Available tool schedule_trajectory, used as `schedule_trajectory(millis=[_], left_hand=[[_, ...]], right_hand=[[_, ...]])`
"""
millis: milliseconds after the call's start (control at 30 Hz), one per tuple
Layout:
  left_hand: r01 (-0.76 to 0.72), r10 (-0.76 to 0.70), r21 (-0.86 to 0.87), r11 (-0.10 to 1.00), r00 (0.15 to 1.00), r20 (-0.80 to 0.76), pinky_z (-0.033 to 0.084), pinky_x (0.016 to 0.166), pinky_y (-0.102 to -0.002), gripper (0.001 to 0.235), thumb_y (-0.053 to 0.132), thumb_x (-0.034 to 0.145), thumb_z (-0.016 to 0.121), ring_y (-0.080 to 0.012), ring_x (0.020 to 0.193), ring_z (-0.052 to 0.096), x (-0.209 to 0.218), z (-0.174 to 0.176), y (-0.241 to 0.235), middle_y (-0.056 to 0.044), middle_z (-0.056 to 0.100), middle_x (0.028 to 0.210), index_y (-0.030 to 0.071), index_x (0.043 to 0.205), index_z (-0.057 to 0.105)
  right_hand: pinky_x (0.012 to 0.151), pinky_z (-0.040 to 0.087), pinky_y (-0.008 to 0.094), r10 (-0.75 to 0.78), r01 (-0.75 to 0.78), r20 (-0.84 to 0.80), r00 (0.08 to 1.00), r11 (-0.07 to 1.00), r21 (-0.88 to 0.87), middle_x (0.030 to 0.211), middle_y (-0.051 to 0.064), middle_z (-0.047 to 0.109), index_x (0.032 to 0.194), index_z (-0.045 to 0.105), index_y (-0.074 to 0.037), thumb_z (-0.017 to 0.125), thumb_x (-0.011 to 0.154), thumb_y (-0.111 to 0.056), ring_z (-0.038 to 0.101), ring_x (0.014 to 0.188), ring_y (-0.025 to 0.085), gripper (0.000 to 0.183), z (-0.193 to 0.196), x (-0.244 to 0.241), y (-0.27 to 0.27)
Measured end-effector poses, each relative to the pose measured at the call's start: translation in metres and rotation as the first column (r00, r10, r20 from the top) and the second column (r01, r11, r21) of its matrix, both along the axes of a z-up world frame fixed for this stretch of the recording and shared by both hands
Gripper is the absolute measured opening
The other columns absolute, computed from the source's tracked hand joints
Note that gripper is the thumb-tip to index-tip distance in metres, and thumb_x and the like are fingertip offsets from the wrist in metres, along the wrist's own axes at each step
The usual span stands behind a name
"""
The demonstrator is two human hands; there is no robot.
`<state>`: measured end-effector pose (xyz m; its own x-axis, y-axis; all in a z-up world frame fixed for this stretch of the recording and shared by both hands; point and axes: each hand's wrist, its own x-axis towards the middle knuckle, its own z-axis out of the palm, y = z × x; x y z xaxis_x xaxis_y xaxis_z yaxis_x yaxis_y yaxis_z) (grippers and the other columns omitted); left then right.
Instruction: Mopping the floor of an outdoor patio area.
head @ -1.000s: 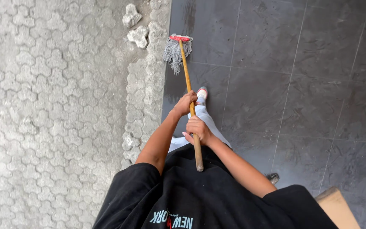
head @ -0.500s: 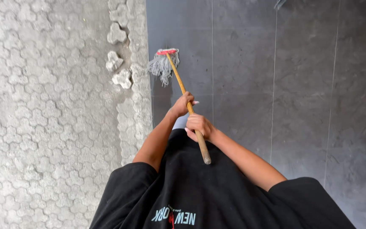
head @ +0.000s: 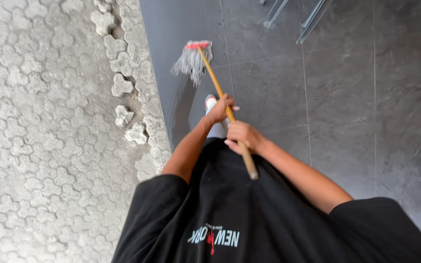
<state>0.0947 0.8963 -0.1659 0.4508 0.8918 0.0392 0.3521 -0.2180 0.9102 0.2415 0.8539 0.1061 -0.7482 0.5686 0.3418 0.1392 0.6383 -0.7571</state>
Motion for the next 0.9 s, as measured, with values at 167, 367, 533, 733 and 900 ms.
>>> schedule_trajectory(millis=[167,367,533,733,900], left_hand=[[0.084,-0.082,-0.083,0.993,0.996,0.035,0.052,0.086,-0.043,0.030,0.024,0.091,0.079,-0.0366,0.095,0.062,0.027,0.039,0.127,-0.015,0.060,0.101,0.003,0.082,0.059],[0.122,-0.121,-0.015,0.992,0.991,0.058,0.051,0.085,-0.043,0.025,0.023,0.090,0.078,-0.0378,0.096,0.062,0.038,0.043,0.226,-0.015,0.061,0.100,0.003,0.085,0.063],[0.008,-0.004,-0.087,0.996,0.999,0.050,0.051,0.089,-0.043,0.024,0.025,0.095,0.074,-0.0376,0.098,0.061,0.027,0.050,0.315,-0.015,0.061,0.108,0.003,0.091,0.063],[-0.275,0.281,-0.109,0.955,0.959,0.044,0.051,0.095,-0.044,0.020,0.028,0.099,0.070,-0.0395,0.115,0.061,0.051,0.059,0.444,-0.018,0.057,0.136,0.009,0.100,0.064],[-0.671,0.649,-0.212,0.711,0.741,-0.170,0.050,0.096,-0.047,0.026,0.025,0.093,0.071,-0.0409,0.110,0.062,0.075,0.067,0.549,-0.018,0.046,0.150,0.016,0.117,0.065]], right_hand=[[0.068,0.049,0.043,-0.027,0.041,-0.141,0.990,0.994,0.097,0.073,0.009,0.056,0.073,0.054,-0.004,0.073,0.080,-0.001,0.059,0.071,0.032,0.019,0.036,0.030,0.116],[0.063,0.046,0.043,-0.015,0.019,-0.244,0.970,1.000,0.016,0.069,0.011,0.052,0.072,0.051,-0.002,0.066,0.079,0.005,0.054,0.062,0.033,0.018,0.028,0.040,0.220],[0.060,0.045,0.043,0.044,-0.043,-0.280,0.959,0.999,0.010,0.068,0.012,0.049,0.071,0.049,-0.002,0.065,0.078,0.006,0.052,0.061,0.034,0.019,0.004,0.029,0.316],[0.057,0.041,0.042,0.135,-0.155,-0.271,0.953,0.987,-0.052,0.065,0.012,0.051,0.068,0.048,-0.003,0.066,0.075,0.005,0.050,0.058,0.034,0.021,-0.007,0.042,0.469],[0.055,0.042,0.041,0.158,-0.180,-0.341,0.927,0.983,-0.034,0.065,0.011,0.050,0.069,0.048,-0.001,0.063,0.075,0.007,0.050,0.057,0.032,0.019,-0.026,0.049,0.586]])
